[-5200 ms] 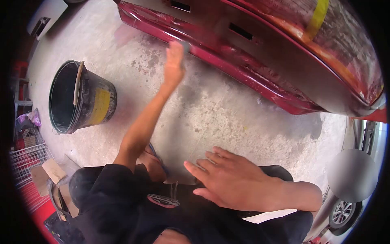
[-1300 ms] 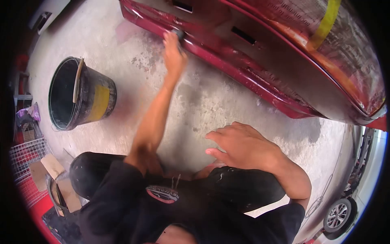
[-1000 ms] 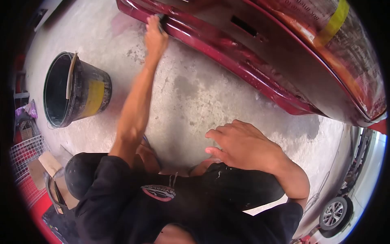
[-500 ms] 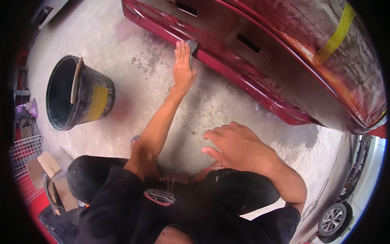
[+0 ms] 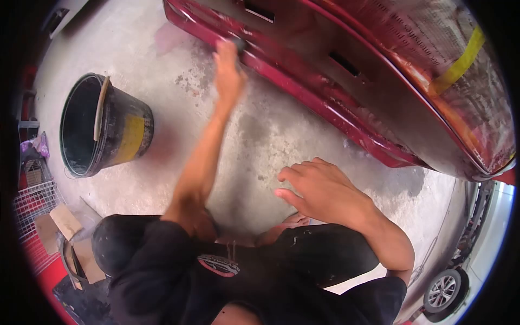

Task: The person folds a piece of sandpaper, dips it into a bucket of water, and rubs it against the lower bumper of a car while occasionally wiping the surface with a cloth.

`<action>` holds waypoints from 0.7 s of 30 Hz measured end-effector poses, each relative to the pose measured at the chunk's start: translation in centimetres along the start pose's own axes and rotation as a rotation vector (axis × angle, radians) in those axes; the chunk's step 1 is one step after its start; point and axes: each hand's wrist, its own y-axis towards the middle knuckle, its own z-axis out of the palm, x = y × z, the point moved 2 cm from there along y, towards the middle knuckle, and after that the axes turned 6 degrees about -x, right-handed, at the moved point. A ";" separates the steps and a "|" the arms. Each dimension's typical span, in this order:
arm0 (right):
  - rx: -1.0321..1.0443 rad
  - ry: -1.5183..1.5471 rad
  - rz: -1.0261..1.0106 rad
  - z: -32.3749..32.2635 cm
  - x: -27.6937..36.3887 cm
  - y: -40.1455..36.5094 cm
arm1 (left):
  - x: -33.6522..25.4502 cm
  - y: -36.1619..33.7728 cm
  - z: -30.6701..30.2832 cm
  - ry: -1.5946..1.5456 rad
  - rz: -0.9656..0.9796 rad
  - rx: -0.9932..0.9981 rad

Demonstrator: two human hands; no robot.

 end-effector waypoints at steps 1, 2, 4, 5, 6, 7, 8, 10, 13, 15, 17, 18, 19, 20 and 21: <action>0.014 -0.003 0.042 0.2 0.1 -1.0 | 3.0 2.5 -0.2 0.022 -0.056 -0.095; 0.019 -0.019 0.071 0.0 -0.1 -1.6 | 5.2 5.0 -1.1 0.067 -0.110 -0.105; 0.085 -0.036 0.124 0.0 -0.7 -2.4 | 6.7 6.4 -1.0 0.058 -0.199 -0.083; 0.113 -0.044 0.149 -0.1 -0.9 -2.5 | 5.7 5.2 -0.4 0.046 -0.158 -0.116; 0.059 -0.049 0.121 -0.3 -1.0 -2.2 | 3.1 3.1 0.3 0.006 -0.099 -0.127; 0.007 -0.050 0.101 -0.4 -0.9 -1.8 | 0.1 0.6 0.6 -0.038 -0.041 -0.130; -0.037 -0.051 0.083 -0.5 -0.9 -1.5 | -2.1 -0.6 0.2 -0.075 -0.049 -0.086; 0.004 -0.005 0.076 -0.5 -0.8 -0.6 | -5.1 -2.2 -0.4 -0.145 -0.084 -0.002; 0.052 0.010 0.103 -0.3 -0.8 -1.3 | 3.3 3.5 -0.1 0.041 -0.103 -0.120; 0.073 -0.011 0.100 -0.5 -1.1 -1.7 | 7.1 6.0 0.1 0.106 -0.155 -0.126; 0.090 -0.024 0.081 -0.4 -1.4 -1.7 | 7.7 6.2 0.2 0.103 -0.144 -0.065; 0.070 -0.037 0.054 -0.7 -1.3 -1.1 | 5.1 3.8 0.4 0.082 -0.072 -0.178; 0.050 -0.048 0.031 -1.0 -1.1 -0.2 | 1.9 1.4 0.5 -0.015 -0.032 -0.162; 0.034 -0.059 0.011 -1.1 -1.0 0.5 | -1.4 -1.1 0.5 -0.109 -0.019 -0.109; 0.024 -0.031 -0.001 -0.9 -1.0 0.9 | -1.8 -1.2 -0.1 -0.118 -0.028 -0.062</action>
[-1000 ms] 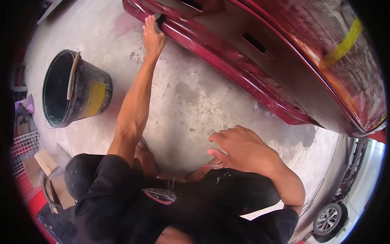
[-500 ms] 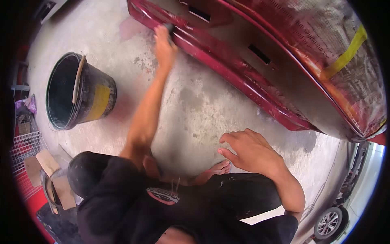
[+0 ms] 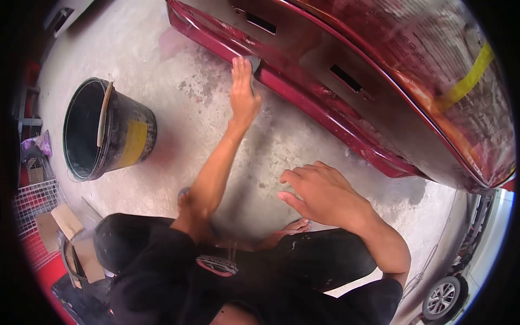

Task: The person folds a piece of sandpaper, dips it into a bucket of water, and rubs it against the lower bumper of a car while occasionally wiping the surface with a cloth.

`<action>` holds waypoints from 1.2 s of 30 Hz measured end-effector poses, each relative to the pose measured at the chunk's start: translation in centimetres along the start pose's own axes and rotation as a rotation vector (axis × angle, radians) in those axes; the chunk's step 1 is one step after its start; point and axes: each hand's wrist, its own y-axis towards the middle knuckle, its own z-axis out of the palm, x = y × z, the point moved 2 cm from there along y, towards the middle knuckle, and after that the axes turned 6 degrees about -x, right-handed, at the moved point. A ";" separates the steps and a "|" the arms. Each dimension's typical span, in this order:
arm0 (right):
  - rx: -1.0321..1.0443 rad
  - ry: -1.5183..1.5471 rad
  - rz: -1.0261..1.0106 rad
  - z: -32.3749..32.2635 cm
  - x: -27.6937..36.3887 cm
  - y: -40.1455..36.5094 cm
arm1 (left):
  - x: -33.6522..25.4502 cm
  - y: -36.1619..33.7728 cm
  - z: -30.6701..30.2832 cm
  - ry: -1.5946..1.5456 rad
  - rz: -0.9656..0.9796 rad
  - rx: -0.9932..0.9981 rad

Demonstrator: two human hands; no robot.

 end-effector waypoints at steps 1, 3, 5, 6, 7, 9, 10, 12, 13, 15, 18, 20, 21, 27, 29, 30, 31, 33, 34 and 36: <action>-0.002 0.026 -0.012 0.2 0.0 0.3 | -0.3 0.1 -0.4 -0.006 -0.020 0.044; 0.019 0.046 0.008 0.4 -0.2 0.3 | 2.8 2.0 -0.2 0.034 0.011 -0.011; 0.071 0.040 0.055 0.6 -0.4 -0.8 | 9.2 7.3 -0.8 0.136 -0.062 -0.057; 0.077 0.031 0.053 0.5 -0.6 -0.9 | 10.6 9.8 -1.2 0.171 -0.151 -0.057; 0.081 0.028 0.053 0.6 -0.8 -1.2 | 10.3 9.8 -1.2 0.167 -0.186 -0.040; 0.049 0.016 0.047 0.4 -0.7 -1.1 | 7.9 7.1 -0.4 0.117 -0.098 -0.071; 0.016 0.005 0.044 0.1 -0.5 -0.5 | 5.6 4.1 0.3 0.070 0.022 -0.119; -0.014 0.010 0.020 0.0 -0.3 0.5 | -0.8 -0.9 0.6 -0.033 -0.060 0.038; -0.006 0.026 0.001 0.2 -0.4 0.9 | -0.4 -0.6 0.5 -0.003 -0.043 0.048; 0.015 0.032 0.010 0.2 -0.5 0.8 | 2.2 1.1 -0.4 0.050 -0.012 0.076; 0.066 0.002 0.048 0.2 -0.3 0.0 | 10.3 8.3 -1.0 0.175 -0.111 -0.011; 0.086 -0.022 0.052 0.2 -0.6 -0.7 | 10.9 9.4 -1.2 0.186 -0.152 -0.007; 0.071 -0.011 0.033 0.0 -0.5 -0.8 | 9.8 7.8 -1.2 0.183 -0.112 -0.027; -0.031 0.021 -0.038 -0.2 -0.8 -0.2 | 4.6 2.0 -0.4 0.135 0.044 0.025; 0.004 0.031 -0.034 0.4 -0.8 -1.0 | 9.3 7.3 -1.2 0.225 -0.030 0.029; 0.045 0.040 -0.018 0.7 -0.7 -1.5 | 10.9 9.8 -1.3 0.263 -0.126 0.019; 0.074 0.042 -0.008 0.7 -0.7 -1.8 | 11.9 10.3 -0.8 0.265 -0.140 -0.006; 0.116 0.025 -0.002 0.7 -0.7 -1.9 | 13.3 10.9 -0.1 0.274 -0.146 -0.060; 0.133 0.015 0.000 0.8 -0.7 -1.9 | 12.1 9.0 0.3 0.247 -0.077 -0.100; 0.140 0.004 -0.009 0.8 -0.8 -1.3 | 6.2 3.9 0.8 0.165 -0.033 -0.099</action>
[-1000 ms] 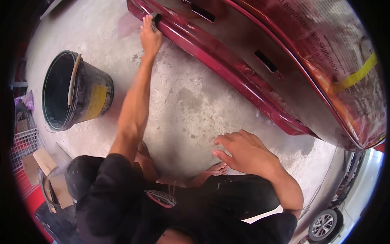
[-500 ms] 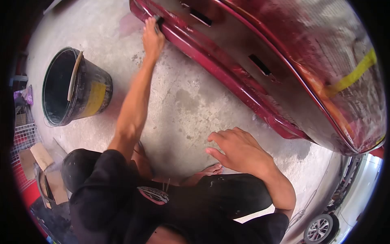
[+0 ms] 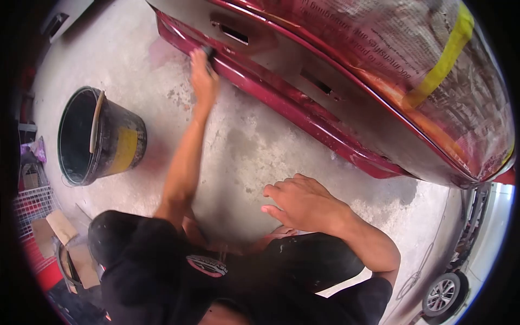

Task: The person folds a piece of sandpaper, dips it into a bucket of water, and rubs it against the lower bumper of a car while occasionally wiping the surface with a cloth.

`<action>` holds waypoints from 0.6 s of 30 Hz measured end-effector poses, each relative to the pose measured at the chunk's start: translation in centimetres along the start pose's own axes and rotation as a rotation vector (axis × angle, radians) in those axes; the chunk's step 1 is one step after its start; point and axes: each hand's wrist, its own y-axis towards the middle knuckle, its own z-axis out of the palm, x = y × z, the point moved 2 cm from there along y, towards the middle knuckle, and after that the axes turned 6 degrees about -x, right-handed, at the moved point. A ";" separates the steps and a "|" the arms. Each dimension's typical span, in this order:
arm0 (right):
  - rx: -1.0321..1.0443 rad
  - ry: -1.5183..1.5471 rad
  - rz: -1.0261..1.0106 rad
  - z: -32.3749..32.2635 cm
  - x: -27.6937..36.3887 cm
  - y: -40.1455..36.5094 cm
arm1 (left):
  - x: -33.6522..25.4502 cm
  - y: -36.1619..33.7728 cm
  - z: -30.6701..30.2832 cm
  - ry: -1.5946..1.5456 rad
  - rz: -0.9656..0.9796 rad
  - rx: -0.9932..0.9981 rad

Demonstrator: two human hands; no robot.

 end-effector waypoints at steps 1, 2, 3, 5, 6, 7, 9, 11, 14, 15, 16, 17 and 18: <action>-0.002 0.001 -0.011 -0.1 0.0 0.3 | -1.9 -1.5 -0.5 -0.047 -0.030 0.048; -0.001 0.004 -0.019 -0.1 0.0 0.5 | -1.6 -0.9 -0.4 -0.033 -0.039 0.059; 0.017 0.011 -0.002 0.0 0.1 0.6 | -0.8 0.0 -0.4 -0.022 -0.049 0.067; 0.075 0.014 0.028 0.1 0.4 -0.1 | 2.5 3.0 0.1 0.050 -0.086 0.005; 0.074 0.024 0.035 0.4 0.4 -0.5 | 5.6 5.8 0.9 0.080 -0.152 0.015; 0.073 0.032 0.040 1.0 0.1 -1.0 | 8.0 8.0 1.2 0.110 -0.219 0.022; 0.043 0.032 0.019 1.1 -0.5 -1.6 | 8.7 10.7 0.4 0.117 -0.324 0.113; -0.042 0.042 -0.030 1.2 -0.5 -1.9 | 7.3 10.7 -0.1 0.141 -0.331 0.221; -0.100 0.015 -0.069 0.8 0.0 -0.6 | 3.1 2.3 0.6 0.070 -0.087 0.034; -0.045 0.018 -0.045 0.7 0.2 -0.2 | 1.1 0.6 0.0 0.031 -0.121 0.066; 0.012 0.019 -0.022 0.5 0.6 0.2 | 0.9 0.8 -0.1 0.028 -0.109 0.088; 0.072 0.019 0.002 0.5 0.8 0.4 | 1.0 1.2 -0.5 0.025 -0.100 0.108; 0.030 0.028 -0.008 0.4 0.8 0.4 | 1.3 1.3 -0.8 0.022 -0.097 0.126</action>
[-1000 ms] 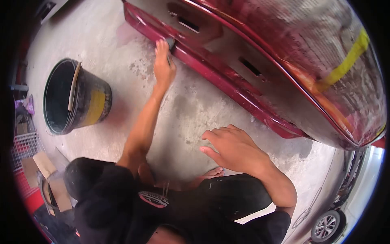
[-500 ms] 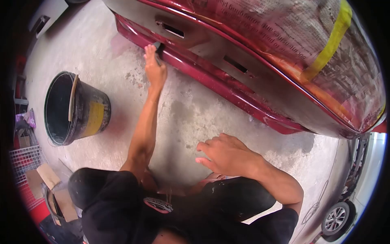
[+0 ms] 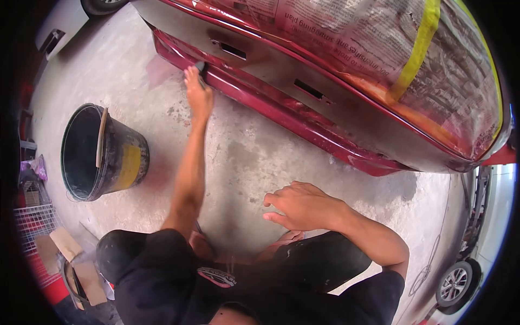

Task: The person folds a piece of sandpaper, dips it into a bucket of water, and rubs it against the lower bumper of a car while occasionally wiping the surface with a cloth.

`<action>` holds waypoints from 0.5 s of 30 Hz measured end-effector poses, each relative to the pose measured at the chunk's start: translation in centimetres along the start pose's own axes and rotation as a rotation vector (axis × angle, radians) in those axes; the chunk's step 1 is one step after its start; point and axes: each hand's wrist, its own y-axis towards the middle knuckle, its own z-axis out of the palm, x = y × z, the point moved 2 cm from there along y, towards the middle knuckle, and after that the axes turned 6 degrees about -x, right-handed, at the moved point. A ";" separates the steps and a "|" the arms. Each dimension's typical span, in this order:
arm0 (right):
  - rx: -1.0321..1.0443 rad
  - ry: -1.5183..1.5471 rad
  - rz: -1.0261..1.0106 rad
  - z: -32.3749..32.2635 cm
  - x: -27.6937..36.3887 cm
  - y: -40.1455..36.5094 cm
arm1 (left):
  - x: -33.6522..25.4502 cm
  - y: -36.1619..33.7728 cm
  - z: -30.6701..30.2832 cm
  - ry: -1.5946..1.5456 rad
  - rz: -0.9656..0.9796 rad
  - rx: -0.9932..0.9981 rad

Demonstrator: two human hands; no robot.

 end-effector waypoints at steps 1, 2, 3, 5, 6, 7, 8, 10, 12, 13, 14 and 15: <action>-0.037 0.011 -0.011 0.1 -0.1 -0.3 | 1.9 1.8 0.4 0.021 0.025 -0.013; -0.071 0.030 -0.025 0.4 -0.1 -0.6 | 3.7 3.9 0.5 0.041 -0.037 0.039; -0.073 0.028 -0.020 0.5 -0.1 -0.9 | 4.9 7.1 0.4 0.063 -0.092 0.082; -0.082 0.020 -0.017 0.7 0.0 -1.6 | 5.4 8.0 -0.2 0.103 -0.135 0.106; -0.092 0.005 -0.024 0.6 0.1 -1.6 | 4.9 7.5 0.1 0.118 -0.117 0.084; -0.103 -0.005 -0.030 0.4 0.4 -1.7 | 4.3 6.7 0.6 0.131 -0.095 0.068; -0.116 -0.016 -0.031 0.3 0.5 -1.7 | 3.0 3.8 1.1 0.090 0.045 0.003; -0.131 -0.044 -0.062 0.1 0.7 -1.1 | -2.7 -3.5 0.7 -0.050 0.238 -0.030; -0.135 -0.042 -0.091 0.5 0.9 -0.5 | -9.9 -11.0 -1.0 -0.212 0.252 0.126; -0.135 -0.034 -0.109 0.6 0.9 -0.1 | -12.2 -13.2 -1.6 -0.276 0.213 0.245; -0.135 -0.025 -0.126 0.8 1.0 0.1 | -11.7 -12.9 -1.8 -0.248 0.262 0.229; -0.145 -0.035 -0.130 0.9 1.1 0.1 | -10.2 -11.8 -1.8 -0.223 0.307 0.212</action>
